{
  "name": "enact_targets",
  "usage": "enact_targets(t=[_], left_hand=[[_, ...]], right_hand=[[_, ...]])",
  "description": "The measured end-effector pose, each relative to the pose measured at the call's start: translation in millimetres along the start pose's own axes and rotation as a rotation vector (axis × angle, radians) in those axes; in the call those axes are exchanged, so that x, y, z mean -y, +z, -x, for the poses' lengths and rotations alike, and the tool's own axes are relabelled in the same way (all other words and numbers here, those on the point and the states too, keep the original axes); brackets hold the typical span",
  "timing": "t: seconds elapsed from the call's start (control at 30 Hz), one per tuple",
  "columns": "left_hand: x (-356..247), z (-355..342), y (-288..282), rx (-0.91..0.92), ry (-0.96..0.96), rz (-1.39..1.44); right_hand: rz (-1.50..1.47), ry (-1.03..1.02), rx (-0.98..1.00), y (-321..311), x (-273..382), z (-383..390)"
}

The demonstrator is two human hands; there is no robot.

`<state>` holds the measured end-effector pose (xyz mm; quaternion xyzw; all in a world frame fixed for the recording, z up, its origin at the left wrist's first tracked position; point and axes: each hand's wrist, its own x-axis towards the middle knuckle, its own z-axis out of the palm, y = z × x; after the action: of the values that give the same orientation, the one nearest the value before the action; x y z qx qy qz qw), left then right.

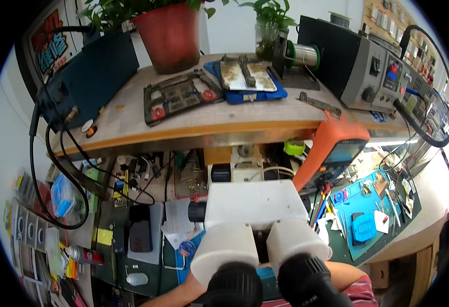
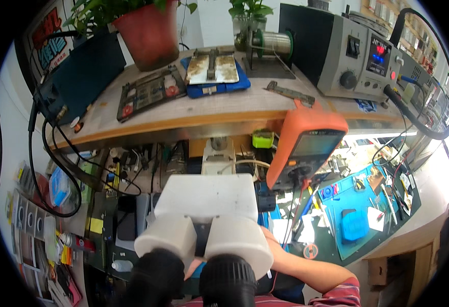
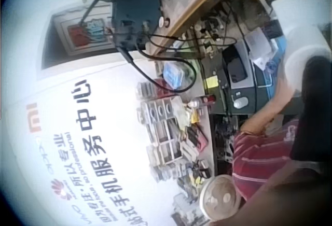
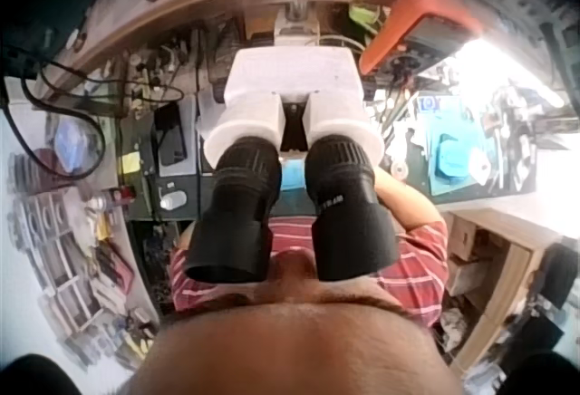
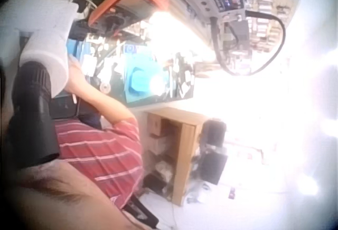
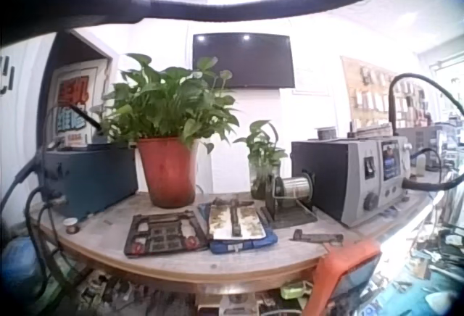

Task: The person handles a black rectangular object, then moves to a workbench to clean a small component with a toothbrush, applies flux with a syringe, and uses a hot air gun and tweezers to reflow solder on the component. The person also looks through a microscope during the process.

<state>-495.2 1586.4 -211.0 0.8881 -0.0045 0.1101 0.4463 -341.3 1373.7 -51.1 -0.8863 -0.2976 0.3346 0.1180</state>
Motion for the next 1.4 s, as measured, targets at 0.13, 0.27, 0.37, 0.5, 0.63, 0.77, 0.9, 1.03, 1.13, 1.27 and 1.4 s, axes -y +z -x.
enact_targets(t=[0.13,0.27,0.37,0.5,0.63,0.77,0.9,1.03,1.13,1.27,1.4], left_hand=[[9.0,-2.1,1.9,-0.033,0.031,-0.013],[-15.4,-11.4,-14.7,-0.030,-0.032,-0.112],[-17.7,-5.4,-24.6,-0.037,-0.014,-0.228],[-16.8,-20.6,-12.7,-0.046,0.010,0.033],[-7.6,-14.7,-15.7,-0.088,0.077,-0.028],[-0.6,-12.0,-16.9,-0.065,0.090,-0.051],[-1.8,-11.6,-9.2,-0.101,-0.014,-0.074],[-20.4,-20.8,-5.2,-0.108,-0.091,0.094],[-2.9,-13.6,-18.5,-0.055,-0.095,-0.064],[4.0,-14.3,-11.4,-0.073,-0.121,-0.016],[-5.4,-16.1,-9.4,-0.088,-0.059,0.072]], right_hand=[[-0.432,-0.618,-0.454,98.8,-94.4,-55.3],[-0.090,-0.385,-0.308,49.3,-74.0,-12.5],[0.145,-0.320,-0.189,18.7,-48.0,8.5],[0.416,-0.191,-0.092,1.7,-21.0,25.0],[0.335,-0.231,-0.151,21.0,-22.3,-3.6],[0.094,-0.336,-0.386,47.0,-45.5,-28.7],[0.106,-0.701,-0.763,80.2,-85.5,-74.3],[0.022,-0.789,-0.778,95.9,-83.5,-132.2],[-0.187,-0.584,-0.628,63.8,-44.1,-74.5],[-0.437,-0.451,-0.617,53.7,-70.7,-0.4],[-0.565,-0.129,-0.883,59.2,-167.1,79.5]])
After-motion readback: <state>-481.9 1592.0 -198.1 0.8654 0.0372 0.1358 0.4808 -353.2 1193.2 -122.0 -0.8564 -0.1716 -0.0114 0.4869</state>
